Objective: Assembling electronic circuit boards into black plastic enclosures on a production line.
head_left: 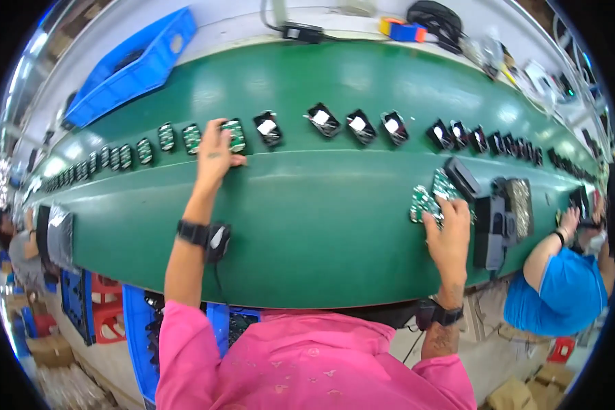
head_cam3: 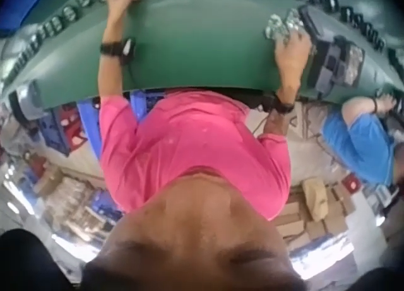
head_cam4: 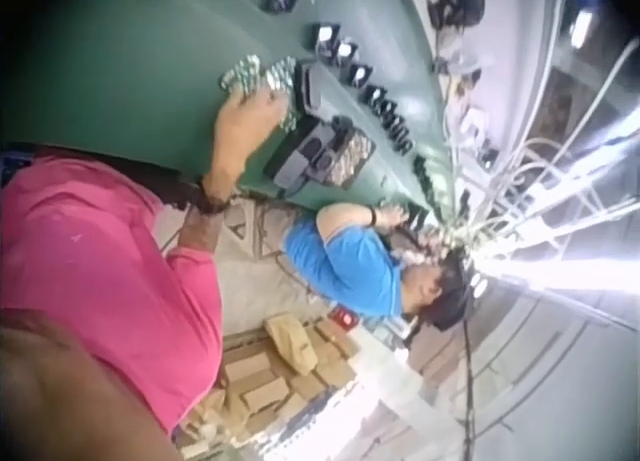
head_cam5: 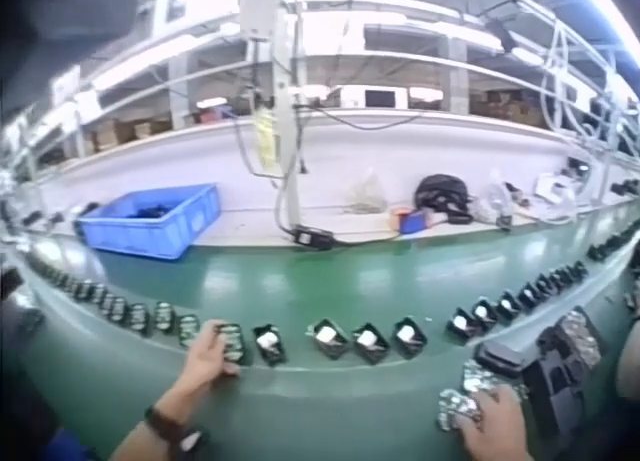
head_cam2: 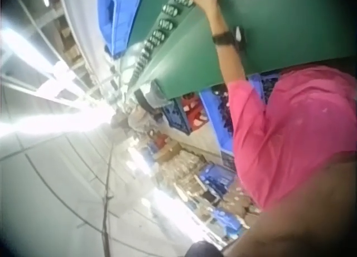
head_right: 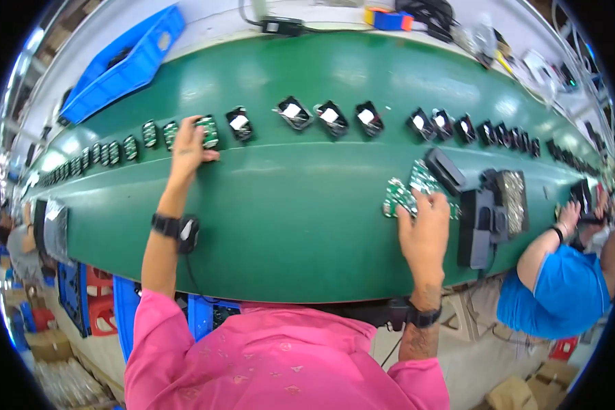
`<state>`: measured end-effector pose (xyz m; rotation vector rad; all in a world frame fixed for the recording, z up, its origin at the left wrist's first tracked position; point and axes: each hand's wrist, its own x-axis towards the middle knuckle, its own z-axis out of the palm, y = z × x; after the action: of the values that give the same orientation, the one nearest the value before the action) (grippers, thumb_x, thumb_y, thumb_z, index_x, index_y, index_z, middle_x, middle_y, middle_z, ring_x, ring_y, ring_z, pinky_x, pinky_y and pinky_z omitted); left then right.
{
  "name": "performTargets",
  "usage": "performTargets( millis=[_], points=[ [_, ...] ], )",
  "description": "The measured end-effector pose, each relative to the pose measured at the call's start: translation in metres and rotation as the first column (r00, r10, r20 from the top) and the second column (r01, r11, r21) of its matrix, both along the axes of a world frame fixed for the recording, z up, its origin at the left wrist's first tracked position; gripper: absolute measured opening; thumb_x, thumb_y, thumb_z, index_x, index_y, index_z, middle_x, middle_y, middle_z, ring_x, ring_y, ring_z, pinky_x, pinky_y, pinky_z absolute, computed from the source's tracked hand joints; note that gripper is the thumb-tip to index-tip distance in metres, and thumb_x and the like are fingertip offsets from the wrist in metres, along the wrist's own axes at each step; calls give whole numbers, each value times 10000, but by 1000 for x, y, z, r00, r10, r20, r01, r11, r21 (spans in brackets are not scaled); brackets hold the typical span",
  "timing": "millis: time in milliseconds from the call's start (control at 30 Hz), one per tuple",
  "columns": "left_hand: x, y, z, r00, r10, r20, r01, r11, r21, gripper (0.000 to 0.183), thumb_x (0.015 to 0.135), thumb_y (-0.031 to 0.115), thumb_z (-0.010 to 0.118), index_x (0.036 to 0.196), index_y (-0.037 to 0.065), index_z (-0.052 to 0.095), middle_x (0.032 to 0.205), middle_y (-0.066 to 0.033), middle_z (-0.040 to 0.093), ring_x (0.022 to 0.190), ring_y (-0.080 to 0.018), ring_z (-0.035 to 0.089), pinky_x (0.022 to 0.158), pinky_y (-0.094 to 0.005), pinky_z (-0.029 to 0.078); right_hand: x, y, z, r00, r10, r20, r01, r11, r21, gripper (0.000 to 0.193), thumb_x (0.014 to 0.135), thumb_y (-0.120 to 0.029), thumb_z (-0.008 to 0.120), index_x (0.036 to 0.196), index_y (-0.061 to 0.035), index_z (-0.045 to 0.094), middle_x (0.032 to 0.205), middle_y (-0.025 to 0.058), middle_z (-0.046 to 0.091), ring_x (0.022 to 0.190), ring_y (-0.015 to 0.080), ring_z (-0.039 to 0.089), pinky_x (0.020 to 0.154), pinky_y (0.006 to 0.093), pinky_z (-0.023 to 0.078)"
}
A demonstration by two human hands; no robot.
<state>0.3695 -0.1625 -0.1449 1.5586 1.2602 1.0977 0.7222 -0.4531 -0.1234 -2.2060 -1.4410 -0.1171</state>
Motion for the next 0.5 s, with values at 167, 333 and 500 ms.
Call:
performTargets(
  millis=[167, 333, 500],
  points=[
    [13, -8, 12, 900, 164, -404, -103, 980, 169, 529, 1002, 274, 565, 1436, 7, 421, 1104, -259, 653, 670, -293, 721, 581, -395, 564, 16, -2, -18, 993, 49, -103, -45, 998, 37, 294, 824, -67, 733, 1086, 22, 633, 1060, 159, 538, 881, 298, 572, 784, 393, 468],
    [48, -34, 22, 593, 120, -796, 261, 907, 331, 934, 805, 447, 771, 1506, 46, 301, 1583, -256, 261, 1089, -463, 628, 884, -493, 551, 27, 1, -17, 978, 151, -145, -147, 988, 42, 326, 775, -20, 766, 1024, 5, 556, 847, 87, 540, 660, 189, 493, 624, 335, 434],
    [68, -19, 15, 675, 86, -733, 304, 873, 382, 814, 788, 414, 791, 1437, 60, 450, 1377, -218, 505, 994, -438, 655, 855, -470, 559, 12, 4, 1, 929, -28, -368, 56, 996, 67, 271, 814, -8, 740, 1027, 8, 573, 772, 32, 561, 606, 88, 510, 553, 259, 428]
  ],
)
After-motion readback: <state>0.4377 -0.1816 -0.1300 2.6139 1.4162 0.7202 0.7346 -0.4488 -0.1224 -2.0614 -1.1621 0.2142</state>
